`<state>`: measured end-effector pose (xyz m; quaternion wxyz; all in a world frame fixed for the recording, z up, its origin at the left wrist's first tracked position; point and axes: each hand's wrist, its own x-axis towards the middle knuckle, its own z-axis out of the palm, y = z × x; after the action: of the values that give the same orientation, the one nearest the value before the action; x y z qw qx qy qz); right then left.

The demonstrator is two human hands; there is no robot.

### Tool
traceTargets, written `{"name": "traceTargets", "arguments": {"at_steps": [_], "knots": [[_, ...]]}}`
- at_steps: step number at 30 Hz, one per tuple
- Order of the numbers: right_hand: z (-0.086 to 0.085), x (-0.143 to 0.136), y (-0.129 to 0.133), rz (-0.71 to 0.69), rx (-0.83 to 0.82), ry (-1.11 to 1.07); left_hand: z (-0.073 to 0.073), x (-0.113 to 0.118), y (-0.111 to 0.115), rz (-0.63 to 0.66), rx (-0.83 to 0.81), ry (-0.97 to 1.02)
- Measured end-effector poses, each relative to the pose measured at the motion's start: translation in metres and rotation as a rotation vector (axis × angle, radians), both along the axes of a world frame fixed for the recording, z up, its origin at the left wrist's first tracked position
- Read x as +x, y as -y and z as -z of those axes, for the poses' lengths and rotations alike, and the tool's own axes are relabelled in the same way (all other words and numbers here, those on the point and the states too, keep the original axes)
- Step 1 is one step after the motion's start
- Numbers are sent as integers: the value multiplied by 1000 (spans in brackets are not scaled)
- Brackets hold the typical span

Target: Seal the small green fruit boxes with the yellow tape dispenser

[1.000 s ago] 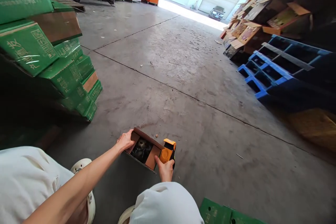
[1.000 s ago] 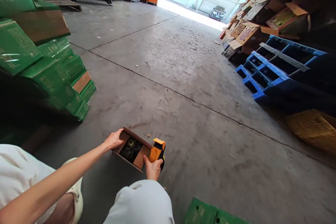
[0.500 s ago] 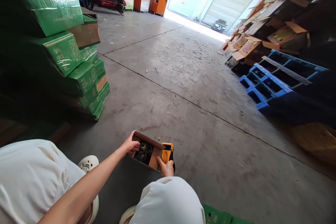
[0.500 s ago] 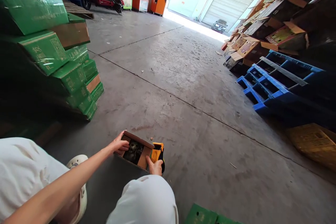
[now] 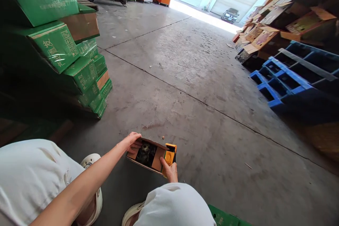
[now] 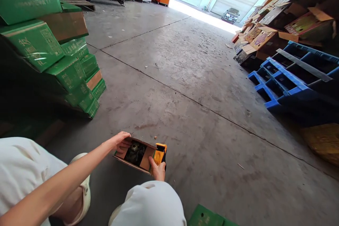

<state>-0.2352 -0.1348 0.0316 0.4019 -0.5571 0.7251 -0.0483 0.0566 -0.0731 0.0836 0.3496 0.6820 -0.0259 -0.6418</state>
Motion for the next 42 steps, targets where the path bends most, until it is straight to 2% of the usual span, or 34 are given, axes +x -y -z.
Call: {"name": "traceTargets", "arguments": {"at_steps": [7,11,16,21,23,24,27,28,30,33,36,38,42], "knots": [[-10,8,-1,-40,9,-12,10,17,-22,33,-4,-41],[-18,11,-2,-54,14,-24,6,14,-28,89,-15,5],[-25,15,-1,-91,-1,-49,-7,-3,-27,70,-36,226],[-20,15,0,-66,1,-51,-15,-29,-54,53,-134,609],[-17,14,1,-55,19,-54,-17,-38,-65,196,-252,742],[-16,14,1,-49,30,-56,-18,-41,-67,340,-348,801],[-15,14,3,-47,54,-47,-20,-46,-58,897,-589,942],[-14,14,3,-46,59,-37,-20,-46,-51,1034,-588,967],[-13,14,2,-35,64,-8,-20,-39,-37,1189,-498,1000],[-9,12,0,-16,74,28,-19,-17,-24,1248,-361,1014],[-8,11,-2,-22,73,50,-17,-2,-21,1269,-265,1037],[-10,10,-2,-31,67,57,-12,-8,-21,1283,-223,1046],[-15,11,-1,-45,74,47,2,-48,-18,1270,-148,1066]]}}
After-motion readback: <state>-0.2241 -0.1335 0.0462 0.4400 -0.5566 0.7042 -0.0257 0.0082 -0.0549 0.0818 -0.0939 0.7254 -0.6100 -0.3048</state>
